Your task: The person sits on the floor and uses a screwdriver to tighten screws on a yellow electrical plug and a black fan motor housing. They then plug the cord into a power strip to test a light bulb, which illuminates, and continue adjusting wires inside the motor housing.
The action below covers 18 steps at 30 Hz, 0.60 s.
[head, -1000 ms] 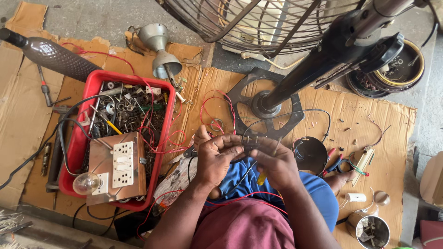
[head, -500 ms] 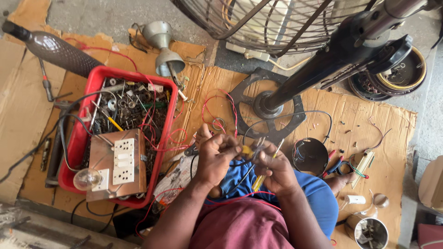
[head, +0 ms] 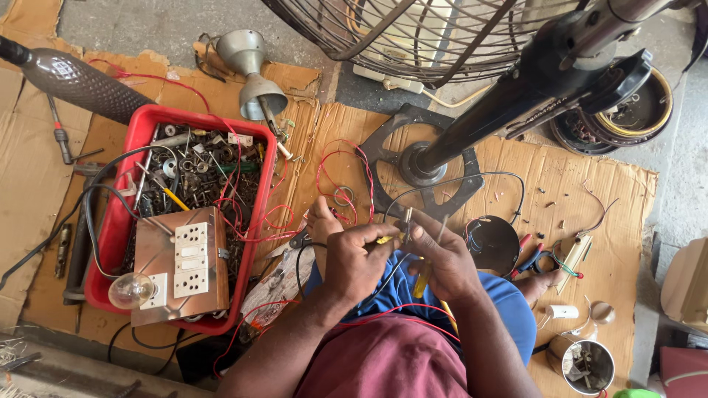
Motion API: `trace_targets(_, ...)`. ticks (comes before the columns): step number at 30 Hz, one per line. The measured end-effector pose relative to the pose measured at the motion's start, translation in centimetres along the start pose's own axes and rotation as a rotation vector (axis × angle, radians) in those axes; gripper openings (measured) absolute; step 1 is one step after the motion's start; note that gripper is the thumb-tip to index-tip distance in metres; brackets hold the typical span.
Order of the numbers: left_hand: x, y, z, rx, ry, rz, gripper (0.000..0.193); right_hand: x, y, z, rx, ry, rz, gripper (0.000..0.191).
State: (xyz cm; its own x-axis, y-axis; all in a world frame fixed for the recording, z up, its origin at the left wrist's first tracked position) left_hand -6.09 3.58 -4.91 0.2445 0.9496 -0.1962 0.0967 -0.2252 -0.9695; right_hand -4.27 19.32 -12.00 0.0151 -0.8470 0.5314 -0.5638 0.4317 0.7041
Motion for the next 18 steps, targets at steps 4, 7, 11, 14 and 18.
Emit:
trace_targets(4,0.6,-1.1,-0.6,0.183,0.03,0.019,0.014,0.1,0.5,0.1,0.023,-0.094,-0.07,0.049)
trace_targets(7,0.9,1.1,-0.6,0.051,0.036,-0.087,0.014,0.8,1.1,-0.3,0.033,-0.068,-0.04,0.048)
trace_targets(11,1.2,2.8,-0.6,-0.023,0.019,-0.078,0.008,1.6,1.6,-0.7,0.039,-0.024,-0.16,0.05)
trace_targets(14,1.6,2.7,-0.5,0.036,0.047,-0.129,0.007,1.3,1.5,-0.4,0.014,-0.029,-0.271,0.05)
trace_targets(18,1.7,2.8,-1.2,0.038,0.069,-0.224,0.006,1.1,0.9,-0.4,-0.125,0.116,0.047,0.05)
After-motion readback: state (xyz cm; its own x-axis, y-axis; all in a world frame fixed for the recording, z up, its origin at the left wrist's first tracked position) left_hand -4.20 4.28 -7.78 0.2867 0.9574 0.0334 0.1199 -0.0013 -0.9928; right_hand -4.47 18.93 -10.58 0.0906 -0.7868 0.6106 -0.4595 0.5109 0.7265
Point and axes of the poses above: each hand's wrist, its own z-axis towards the middle knuckle, its own x-axis out of the palm, y = z × x, the point moved 9 cm from there along z, towards the middle knuckle, and after that the axes turned 9 degrees about y, right-handed, at the moved point
